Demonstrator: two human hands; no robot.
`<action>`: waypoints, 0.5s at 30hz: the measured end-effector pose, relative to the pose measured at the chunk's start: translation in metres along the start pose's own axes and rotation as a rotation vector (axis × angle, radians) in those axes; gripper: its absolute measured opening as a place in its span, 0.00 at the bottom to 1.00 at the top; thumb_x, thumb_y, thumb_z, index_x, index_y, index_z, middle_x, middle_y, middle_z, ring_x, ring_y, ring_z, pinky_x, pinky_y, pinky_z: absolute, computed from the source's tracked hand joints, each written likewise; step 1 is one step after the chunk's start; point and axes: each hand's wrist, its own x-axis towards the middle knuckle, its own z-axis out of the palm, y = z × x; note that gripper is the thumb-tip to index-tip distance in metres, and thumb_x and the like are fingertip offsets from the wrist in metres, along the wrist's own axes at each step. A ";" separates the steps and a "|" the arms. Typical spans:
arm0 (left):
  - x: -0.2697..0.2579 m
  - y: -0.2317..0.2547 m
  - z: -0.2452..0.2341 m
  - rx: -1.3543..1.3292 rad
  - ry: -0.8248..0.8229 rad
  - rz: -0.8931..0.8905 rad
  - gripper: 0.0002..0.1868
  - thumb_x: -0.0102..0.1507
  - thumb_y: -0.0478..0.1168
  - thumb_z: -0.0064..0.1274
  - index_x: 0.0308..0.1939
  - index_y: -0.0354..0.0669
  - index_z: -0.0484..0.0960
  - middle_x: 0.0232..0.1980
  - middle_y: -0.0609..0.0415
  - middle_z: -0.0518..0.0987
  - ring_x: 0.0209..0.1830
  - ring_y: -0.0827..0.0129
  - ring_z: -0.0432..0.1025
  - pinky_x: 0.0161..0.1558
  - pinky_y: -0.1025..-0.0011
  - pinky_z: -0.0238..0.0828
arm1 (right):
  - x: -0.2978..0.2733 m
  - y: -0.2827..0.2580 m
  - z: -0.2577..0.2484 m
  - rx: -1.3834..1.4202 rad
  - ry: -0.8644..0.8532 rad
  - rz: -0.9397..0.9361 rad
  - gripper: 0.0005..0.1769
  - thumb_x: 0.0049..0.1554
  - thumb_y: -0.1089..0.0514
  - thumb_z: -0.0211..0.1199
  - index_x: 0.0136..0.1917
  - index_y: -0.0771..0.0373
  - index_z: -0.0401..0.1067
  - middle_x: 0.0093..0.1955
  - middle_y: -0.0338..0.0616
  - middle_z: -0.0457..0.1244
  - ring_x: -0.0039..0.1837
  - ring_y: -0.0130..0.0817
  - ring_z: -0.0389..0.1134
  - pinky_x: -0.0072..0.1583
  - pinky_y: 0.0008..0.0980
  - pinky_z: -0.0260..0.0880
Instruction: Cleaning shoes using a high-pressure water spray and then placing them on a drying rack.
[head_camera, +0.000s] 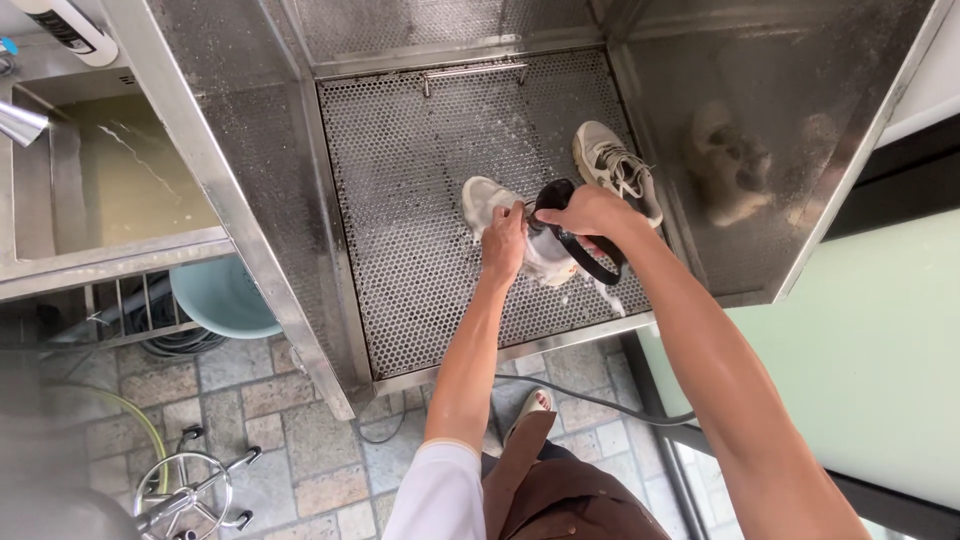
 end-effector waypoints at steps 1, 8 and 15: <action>0.000 0.000 0.000 0.002 -0.006 0.003 0.13 0.68 0.40 0.49 0.57 0.47 0.75 0.48 0.41 0.77 0.33 0.44 0.78 0.32 0.53 0.77 | -0.005 0.006 0.000 0.006 -0.002 0.002 0.48 0.60 0.25 0.52 0.19 0.69 0.72 0.21 0.48 0.64 0.29 0.38 0.69 0.45 0.32 0.71; 0.003 -0.001 0.005 0.000 0.007 0.010 0.11 0.70 0.42 0.49 0.55 0.47 0.75 0.46 0.42 0.77 0.33 0.45 0.79 0.32 0.53 0.77 | -0.034 0.064 0.032 0.505 -0.011 0.070 0.44 0.60 0.30 0.55 0.18 0.65 0.65 0.19 0.47 0.60 0.25 0.38 0.66 0.39 0.33 0.70; 0.005 0.002 0.006 0.058 -0.050 0.035 0.13 0.70 0.43 0.49 0.56 0.42 0.74 0.46 0.41 0.77 0.35 0.46 0.79 0.32 0.54 0.78 | -0.058 0.101 0.065 0.965 -0.056 0.116 0.34 0.62 0.35 0.57 0.25 0.61 0.60 0.19 0.42 0.55 0.22 0.33 0.58 0.30 0.37 0.62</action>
